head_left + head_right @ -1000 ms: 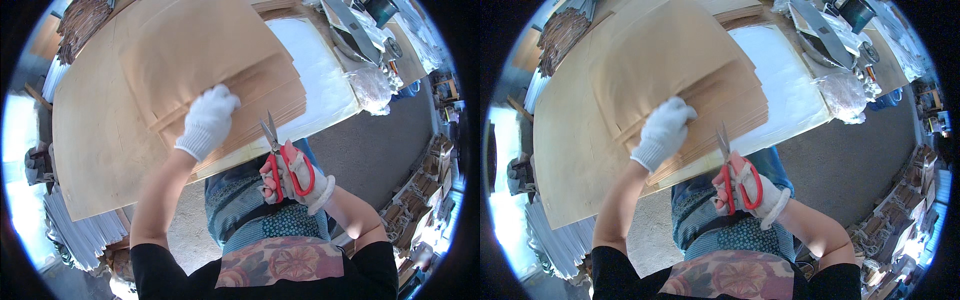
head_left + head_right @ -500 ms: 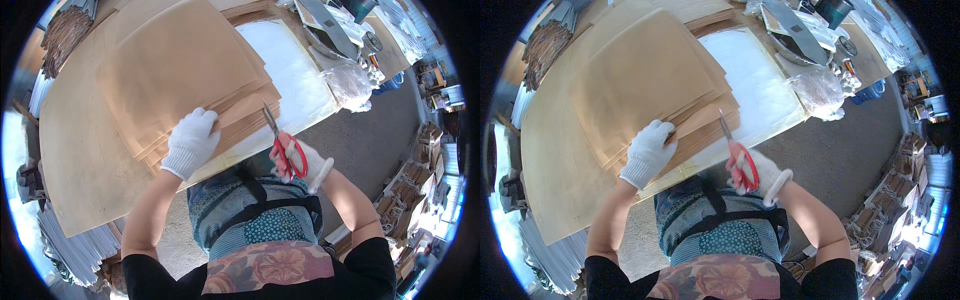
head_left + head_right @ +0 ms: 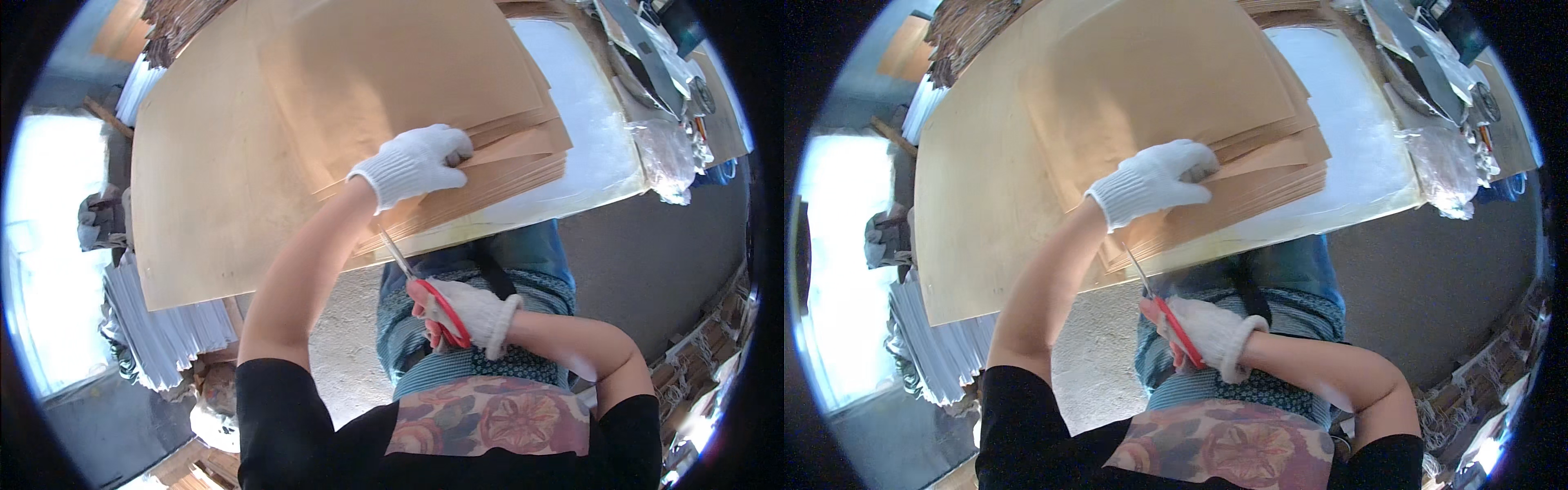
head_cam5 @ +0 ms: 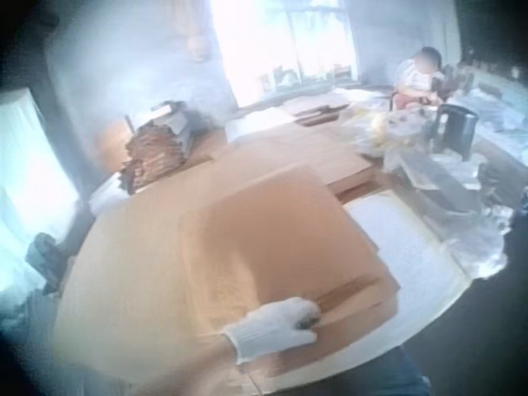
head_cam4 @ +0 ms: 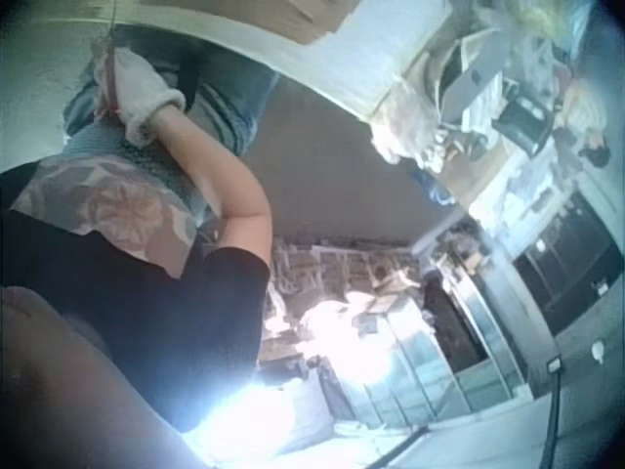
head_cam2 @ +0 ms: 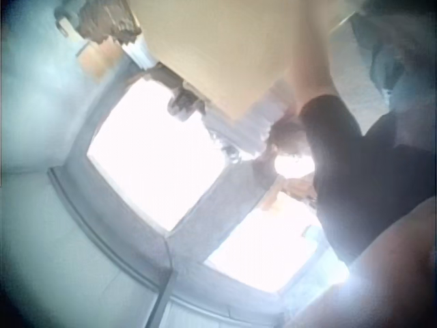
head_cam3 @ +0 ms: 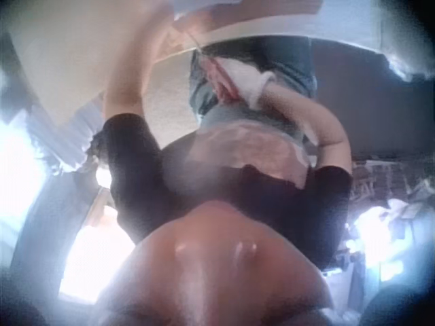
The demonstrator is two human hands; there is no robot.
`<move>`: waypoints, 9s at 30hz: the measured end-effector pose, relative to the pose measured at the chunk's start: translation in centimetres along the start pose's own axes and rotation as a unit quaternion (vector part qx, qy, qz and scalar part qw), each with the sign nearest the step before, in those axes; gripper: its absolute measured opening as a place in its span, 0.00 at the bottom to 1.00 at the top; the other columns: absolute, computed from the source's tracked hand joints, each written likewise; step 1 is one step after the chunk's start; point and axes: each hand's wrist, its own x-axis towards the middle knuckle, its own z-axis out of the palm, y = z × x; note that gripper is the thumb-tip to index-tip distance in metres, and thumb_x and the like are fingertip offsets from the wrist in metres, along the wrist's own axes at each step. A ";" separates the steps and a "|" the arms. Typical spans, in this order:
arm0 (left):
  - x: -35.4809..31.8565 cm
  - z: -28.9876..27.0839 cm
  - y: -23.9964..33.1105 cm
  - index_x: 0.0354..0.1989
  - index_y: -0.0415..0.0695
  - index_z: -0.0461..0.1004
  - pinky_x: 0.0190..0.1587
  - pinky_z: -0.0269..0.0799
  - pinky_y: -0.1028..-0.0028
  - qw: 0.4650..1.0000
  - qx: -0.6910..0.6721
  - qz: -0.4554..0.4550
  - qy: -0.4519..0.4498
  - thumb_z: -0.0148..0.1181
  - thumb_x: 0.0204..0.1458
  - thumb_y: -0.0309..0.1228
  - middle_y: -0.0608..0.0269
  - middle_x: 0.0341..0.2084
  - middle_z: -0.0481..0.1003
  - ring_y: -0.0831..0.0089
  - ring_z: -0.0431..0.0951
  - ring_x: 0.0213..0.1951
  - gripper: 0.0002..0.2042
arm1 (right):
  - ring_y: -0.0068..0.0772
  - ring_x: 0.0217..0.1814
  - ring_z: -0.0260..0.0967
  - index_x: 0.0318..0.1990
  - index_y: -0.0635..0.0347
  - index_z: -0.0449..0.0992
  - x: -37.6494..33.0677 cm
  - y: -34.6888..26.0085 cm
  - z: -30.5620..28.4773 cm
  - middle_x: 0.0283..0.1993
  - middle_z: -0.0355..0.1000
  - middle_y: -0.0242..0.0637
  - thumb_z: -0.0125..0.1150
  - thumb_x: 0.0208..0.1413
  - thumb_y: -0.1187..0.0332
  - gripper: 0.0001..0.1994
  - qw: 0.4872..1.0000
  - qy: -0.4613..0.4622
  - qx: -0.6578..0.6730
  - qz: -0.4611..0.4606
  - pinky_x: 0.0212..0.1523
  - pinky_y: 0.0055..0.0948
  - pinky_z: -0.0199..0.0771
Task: The person cuts a stack of brown paper sheets with scissors, then folds the sheets into a rectangular shape using a metal template. The person handles the paper and template repeatedly to form creases.
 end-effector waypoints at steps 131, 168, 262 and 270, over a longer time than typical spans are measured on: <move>2.1 2.3 1.9 0.51 0.51 0.77 0.55 0.74 0.59 0.950 0.192 -0.057 0.240 0.66 0.49 0.29 0.57 0.48 0.74 0.53 0.75 0.52 0.18 | 0.38 0.33 0.74 0.51 0.67 0.72 -7.6 -5.1 -10.3 0.31 0.71 0.40 0.39 0.63 0.23 0.45 0.959 0.065 0.224 -0.163 0.37 0.34 0.80; 2.8 -0.1 0.8 0.45 0.48 0.78 0.50 0.78 0.60 0.970 0.079 -0.063 0.219 0.61 0.56 0.29 0.57 0.44 0.78 0.54 0.82 0.46 0.09 | 0.25 0.16 0.67 0.42 0.61 0.72 -1.4 -4.4 -3.4 0.21 0.67 0.29 0.58 0.71 0.47 0.21 0.995 0.088 0.006 0.040 0.18 0.25 0.70; 2.7 4.8 3.5 0.47 0.48 0.78 0.50 0.77 0.56 0.950 0.176 -0.097 0.240 0.63 0.57 0.35 0.56 0.43 0.77 0.54 0.79 0.48 0.11 | 0.32 0.24 0.74 0.44 0.64 0.72 -10.9 -5.2 -11.3 0.25 0.71 0.33 0.43 0.64 0.26 0.40 0.975 0.179 0.095 -0.088 0.28 0.29 0.79; 2.1 3.6 2.9 0.46 0.47 0.78 0.48 0.78 0.56 0.963 0.144 -0.058 0.219 0.64 0.57 0.32 0.57 0.42 0.77 0.53 0.80 0.46 0.10 | 0.23 0.18 0.67 0.40 0.59 0.72 -11.2 -5.7 -17.0 0.19 0.66 0.27 0.52 0.68 0.36 0.30 0.938 0.314 0.036 -0.140 0.18 0.25 0.67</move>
